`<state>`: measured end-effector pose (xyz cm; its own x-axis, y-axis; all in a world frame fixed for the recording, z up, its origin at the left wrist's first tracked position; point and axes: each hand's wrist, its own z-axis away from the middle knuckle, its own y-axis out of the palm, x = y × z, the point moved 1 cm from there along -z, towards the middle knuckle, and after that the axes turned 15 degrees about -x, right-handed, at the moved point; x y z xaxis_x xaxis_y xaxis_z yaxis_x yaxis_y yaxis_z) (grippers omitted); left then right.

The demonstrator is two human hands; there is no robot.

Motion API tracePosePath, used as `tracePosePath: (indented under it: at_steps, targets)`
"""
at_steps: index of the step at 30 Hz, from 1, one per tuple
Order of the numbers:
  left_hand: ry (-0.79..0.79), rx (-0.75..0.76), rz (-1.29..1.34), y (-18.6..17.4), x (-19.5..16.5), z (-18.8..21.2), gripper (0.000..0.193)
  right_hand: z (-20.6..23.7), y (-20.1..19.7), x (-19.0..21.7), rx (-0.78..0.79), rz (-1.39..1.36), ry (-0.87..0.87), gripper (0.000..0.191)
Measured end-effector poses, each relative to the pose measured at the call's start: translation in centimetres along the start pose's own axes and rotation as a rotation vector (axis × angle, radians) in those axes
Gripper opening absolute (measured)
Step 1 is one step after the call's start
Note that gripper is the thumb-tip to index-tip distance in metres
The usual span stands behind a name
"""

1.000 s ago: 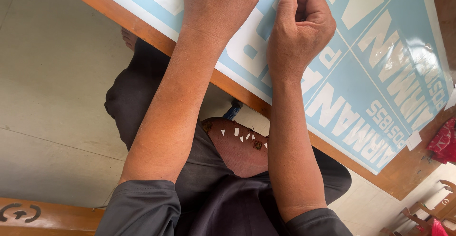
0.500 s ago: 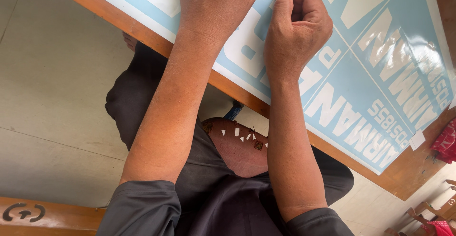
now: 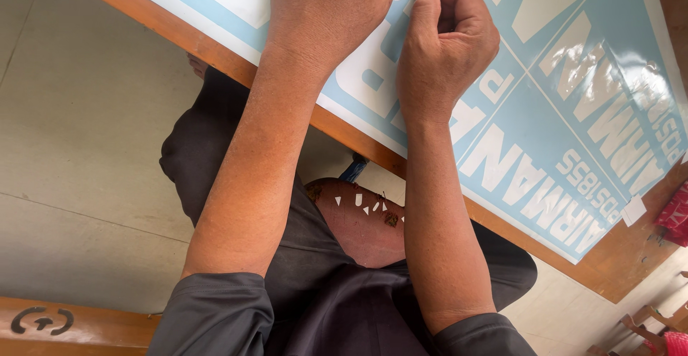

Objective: The person sits on the floor and uses a small blade to cut and weed vinyl lettering sheets, lifting cut pieces of the letters off the backing and collecting the removed pieces on their lap while working across the sheet.

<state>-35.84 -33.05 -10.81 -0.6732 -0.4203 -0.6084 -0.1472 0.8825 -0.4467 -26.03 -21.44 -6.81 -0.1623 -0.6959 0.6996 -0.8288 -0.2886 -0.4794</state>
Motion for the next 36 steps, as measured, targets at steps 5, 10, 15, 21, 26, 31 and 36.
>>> tracePosePath:
  at_steps: [5,10,15,21,26,31,36]
  targets:
    - [-0.005,0.014,0.011,-0.3,-0.3,-0.3,0.021,0.0,0.0,0.1,0.016,-0.005,0.0,0.014]
    - [0.037,0.042,0.001,-0.7,-0.6,-0.3,0.019,0.1,0.0,0.1,0.032,-0.029,0.004,0.014]
    - [0.037,0.047,0.015,-0.9,-0.8,-0.5,0.018,0.2,-0.2,-0.2,0.016,-0.058,-0.017,0.015]
    - [0.035,0.03,0.039,-1.1,-1.0,-0.7,0.02,0.4,-0.5,-0.8,-0.094,-0.178,0.048,0.012]
    - [-0.049,0.064,0.12,-1.2,-0.8,-0.8,0.024,0.5,-0.6,-1.2,-0.096,-0.198,0.055,0.011]
    - [-0.069,0.094,0.175,-1.6,-0.5,-0.8,0.02,0.6,-0.7,-1.4,-0.108,-0.205,0.044,0.011]
    - [0.087,0.024,0.035,-1.6,-0.7,-0.8,0.017,0.4,-0.4,-0.9,-0.104,-0.122,0.035,0.014]
